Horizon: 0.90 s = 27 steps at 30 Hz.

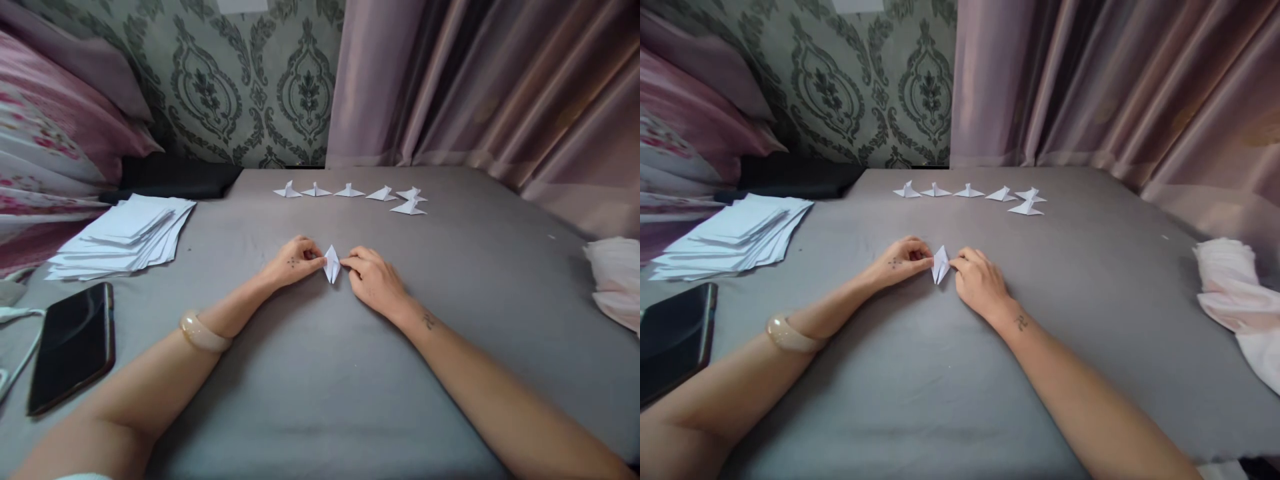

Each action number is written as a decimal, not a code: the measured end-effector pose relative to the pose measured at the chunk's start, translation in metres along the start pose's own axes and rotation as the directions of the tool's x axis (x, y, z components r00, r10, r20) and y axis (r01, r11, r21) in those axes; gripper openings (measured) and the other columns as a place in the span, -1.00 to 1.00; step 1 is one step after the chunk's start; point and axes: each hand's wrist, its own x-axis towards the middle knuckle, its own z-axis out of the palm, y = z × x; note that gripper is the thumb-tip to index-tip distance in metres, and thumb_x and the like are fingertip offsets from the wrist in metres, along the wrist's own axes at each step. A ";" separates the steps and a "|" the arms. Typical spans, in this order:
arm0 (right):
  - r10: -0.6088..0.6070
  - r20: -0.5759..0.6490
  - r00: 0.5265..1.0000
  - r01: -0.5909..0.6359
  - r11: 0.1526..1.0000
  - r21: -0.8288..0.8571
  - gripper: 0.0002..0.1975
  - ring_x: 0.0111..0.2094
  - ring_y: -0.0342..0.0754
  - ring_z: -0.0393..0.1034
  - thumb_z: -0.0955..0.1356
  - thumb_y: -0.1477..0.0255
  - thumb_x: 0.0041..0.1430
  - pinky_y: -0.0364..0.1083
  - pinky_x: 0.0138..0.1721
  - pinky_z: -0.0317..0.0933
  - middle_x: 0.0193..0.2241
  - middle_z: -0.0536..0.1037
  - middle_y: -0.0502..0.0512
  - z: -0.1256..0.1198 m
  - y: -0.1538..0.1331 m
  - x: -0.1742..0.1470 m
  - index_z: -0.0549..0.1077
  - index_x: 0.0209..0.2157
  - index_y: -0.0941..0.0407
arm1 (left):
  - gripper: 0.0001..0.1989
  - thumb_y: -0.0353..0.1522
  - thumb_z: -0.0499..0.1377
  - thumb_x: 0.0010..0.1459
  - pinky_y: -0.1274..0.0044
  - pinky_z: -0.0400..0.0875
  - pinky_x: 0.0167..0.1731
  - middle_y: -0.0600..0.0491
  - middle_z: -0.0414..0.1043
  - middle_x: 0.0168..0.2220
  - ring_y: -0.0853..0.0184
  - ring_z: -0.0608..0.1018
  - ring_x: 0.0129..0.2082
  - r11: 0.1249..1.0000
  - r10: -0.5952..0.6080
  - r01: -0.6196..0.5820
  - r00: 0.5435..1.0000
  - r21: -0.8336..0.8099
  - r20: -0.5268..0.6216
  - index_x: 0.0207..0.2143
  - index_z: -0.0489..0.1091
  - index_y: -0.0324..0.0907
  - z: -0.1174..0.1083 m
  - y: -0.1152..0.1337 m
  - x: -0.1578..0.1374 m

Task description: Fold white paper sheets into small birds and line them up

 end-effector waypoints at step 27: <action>0.261 0.049 0.964 -0.208 0.627 0.750 -0.79 -0.37 -0.11 0.47 0.32 0.37 0.10 -0.11 -0.27 0.31 -0.35 0.60 0.06 0.009 -0.001 0.010 0.53 -0.26 0.12 | -0.70 -0.17 0.16 0.11 0.51 0.38 -0.33 0.02 0.45 -0.35 0.33 0.48 -0.34 0.949 -0.071 0.095 0.993 -0.302 0.090 -0.28 0.46 -0.23 0.011 0.007 -0.012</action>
